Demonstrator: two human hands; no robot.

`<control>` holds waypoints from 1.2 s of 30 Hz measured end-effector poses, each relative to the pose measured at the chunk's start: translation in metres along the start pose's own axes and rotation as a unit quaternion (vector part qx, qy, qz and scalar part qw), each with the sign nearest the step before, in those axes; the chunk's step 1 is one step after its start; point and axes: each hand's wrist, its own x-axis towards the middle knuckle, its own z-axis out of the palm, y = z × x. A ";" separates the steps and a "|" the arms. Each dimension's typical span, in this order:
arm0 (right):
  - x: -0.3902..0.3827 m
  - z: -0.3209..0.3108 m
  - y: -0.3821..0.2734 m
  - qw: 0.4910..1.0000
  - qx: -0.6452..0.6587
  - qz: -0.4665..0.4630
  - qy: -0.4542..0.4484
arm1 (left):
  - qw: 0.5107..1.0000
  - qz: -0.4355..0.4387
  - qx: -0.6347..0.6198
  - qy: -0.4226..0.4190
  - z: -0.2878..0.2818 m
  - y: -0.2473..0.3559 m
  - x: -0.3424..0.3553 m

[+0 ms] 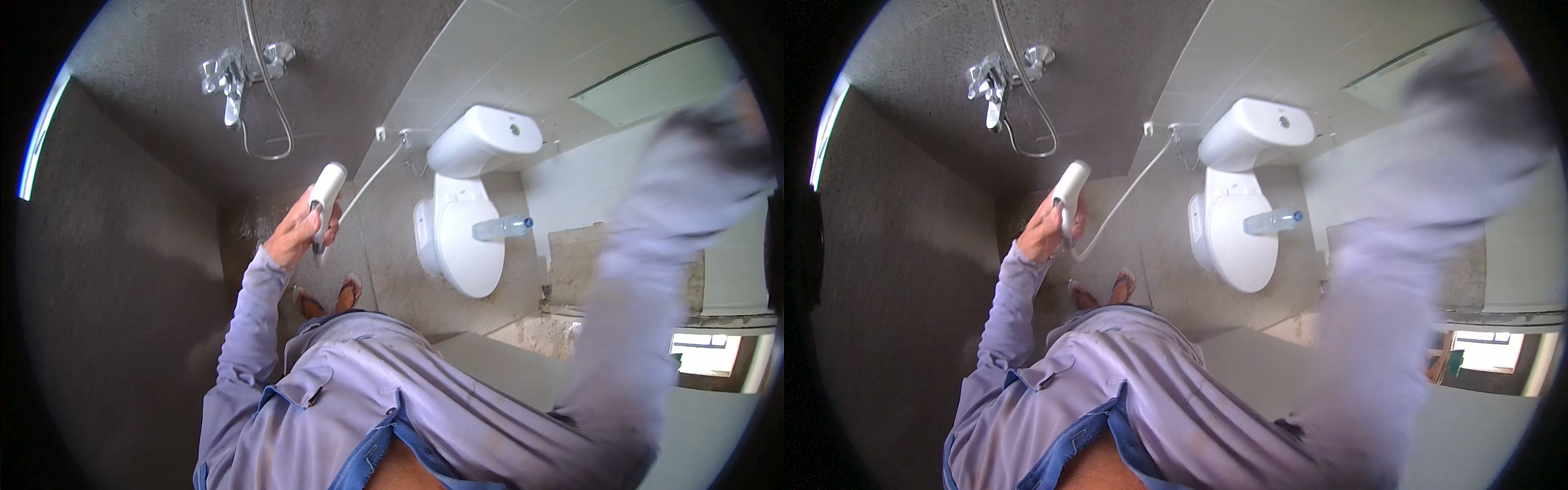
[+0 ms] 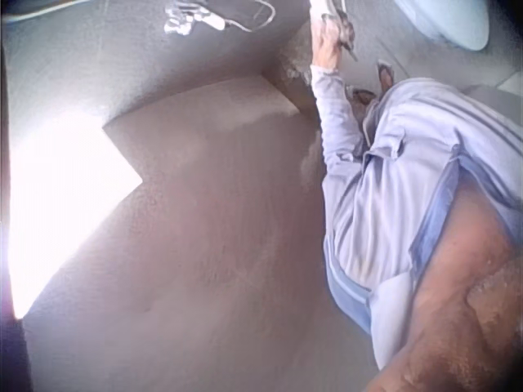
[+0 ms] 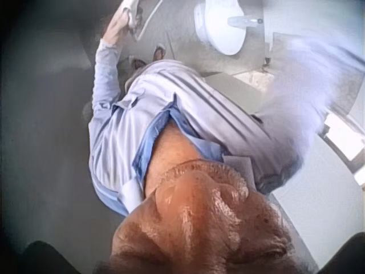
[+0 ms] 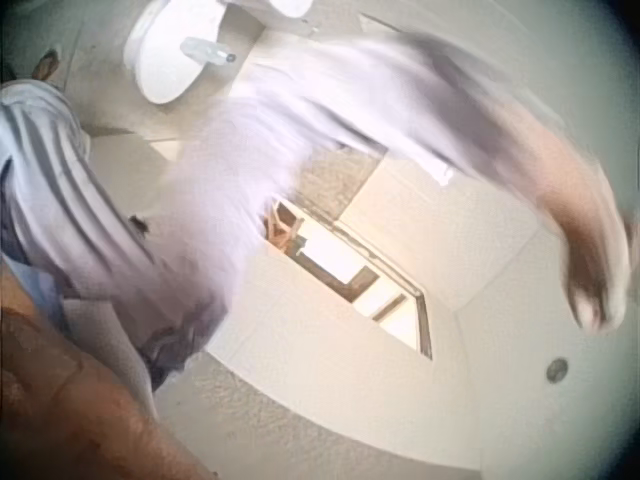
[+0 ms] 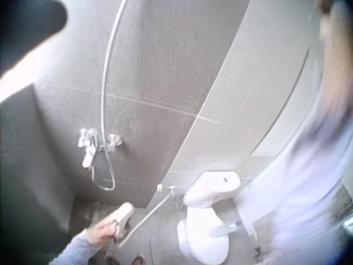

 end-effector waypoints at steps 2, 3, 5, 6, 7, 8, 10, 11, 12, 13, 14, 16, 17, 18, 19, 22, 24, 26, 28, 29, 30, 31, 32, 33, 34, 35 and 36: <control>-0.051 0.033 -0.011 0.991 0.100 0.080 -0.042 | 1.000 0.010 0.019 0.003 -0.002 0.013 -0.013; -0.094 0.068 -0.014 0.970 0.162 0.159 -0.087 | 0.999 0.013 0.023 0.034 -0.007 0.016 -0.025; -0.179 0.111 0.001 0.915 0.145 0.330 -0.180 | 1.000 -0.003 0.013 0.028 -0.006 0.020 -0.022; -0.235 0.134 0.022 0.870 0.107 0.418 -0.238 | 0.998 -0.018 0.031 0.043 -0.008 0.018 -0.022; -0.285 0.154 0.036 0.870 0.087 0.416 -0.248 | 0.998 -0.025 0.039 0.051 -0.008 0.012 -0.033; -0.331 0.169 0.048 0.861 0.058 0.416 -0.286 | 0.997 -0.017 0.043 0.055 -0.012 0.005 -0.035; -0.362 0.185 0.044 0.800 0.078 0.494 -0.332 | 0.996 -0.025 0.026 0.077 -0.015 -0.010 -0.043; -0.359 0.195 0.034 0.740 0.129 0.568 -0.335 | 0.994 -0.042 0.029 0.097 -0.018 -0.018 -0.047; -0.361 0.205 0.027 0.672 0.176 0.637 -0.334 | 0.991 -0.059 0.031 0.116 -0.020 -0.025 -0.048; -0.371 0.217 0.025 0.657 0.190 0.652 -0.329 | 0.987 -0.076 0.033 0.135 -0.021 -0.033 -0.050; -0.385 0.228 0.025 0.640 0.203 0.666 -0.324 | 0.985 -0.078 0.024 0.153 -0.020 -0.041 -0.051; -0.414 0.244 0.034 0.628 0.225 0.667 -0.332 | 0.984 -0.094 0.033 0.148 -0.019 -0.048 -0.051; -0.429 0.249 0.036 0.602 0.239 0.699 -0.303 | 0.983 -0.102 0.036 0.146 -0.019 -0.052 -0.051; -0.441 0.254 0.039 0.577 0.253 0.727 -0.272 | 0.983 -0.104 0.039 0.144 -0.020 -0.053 -0.049; -0.454 0.258 0.042 0.551 0.264 0.755 -0.239 | 0.982 -0.110 0.039 0.151 -0.021 -0.055 -0.050; -0.485 0.266 0.060 0.757 0.018 0.481 -0.442 | 0.976 -0.125 0.030 0.175 -0.026 -0.059 -0.047; -0.480 0.266 0.052 0.789 -0.091 0.339 -0.504 | 0.971 -0.139 0.004 0.194 -0.030 -0.066 -0.045; -0.471 0.264 0.045 0.786 -0.105 0.324 -0.516 | 0.967 -0.146 0.030 0.207 -0.038 -0.079 -0.042; -0.465 0.265 0.036 0.801 -0.136 0.238 -0.533 | 0.963 -0.148 0.043 0.222 -0.044 -0.092 -0.041; -0.462 0.266 0.034 0.807 -0.154 0.194 -0.537 | 0.962 -0.143 0.045 0.228 -0.046 -0.095 -0.037; -0.460 0.265 0.032 0.804 -0.150 0.151 -0.556 | 0.961 -0.139 0.047 0.234 -0.048 -0.097 -0.035; -0.459 0.264 0.029 0.799 -0.146 0.108 -0.574 | 0.959 -0.139 0.043 0.241 -0.048 -0.098 -0.034; -0.459 0.263 0.026 0.793 -0.142 0.064 -0.589 | 0.958 -0.140 0.040 0.247 -0.049 -0.098 -0.032; -0.458 0.262 0.022 0.776 -0.145 0.034 -0.613 | 0.957 -0.140 0.037 0.253 -0.050 -0.097 -0.031; -0.458 0.262 0.017 0.758 -0.147 0.003 -0.635 | 0.957 -0.145 0.042 0.248 -0.051 -0.095 -0.030; -0.457 0.262 0.015 0.739 -0.150 -0.028 -0.656 | 0.957 -0.149 0.048 0.243 -0.052 -0.090 -0.028; -0.478 0.263 0.025 0.774 -0.096 -0.015 -0.626 | 0.958 -0.154 0.054 0.235 -0.052 -0.087 -0.025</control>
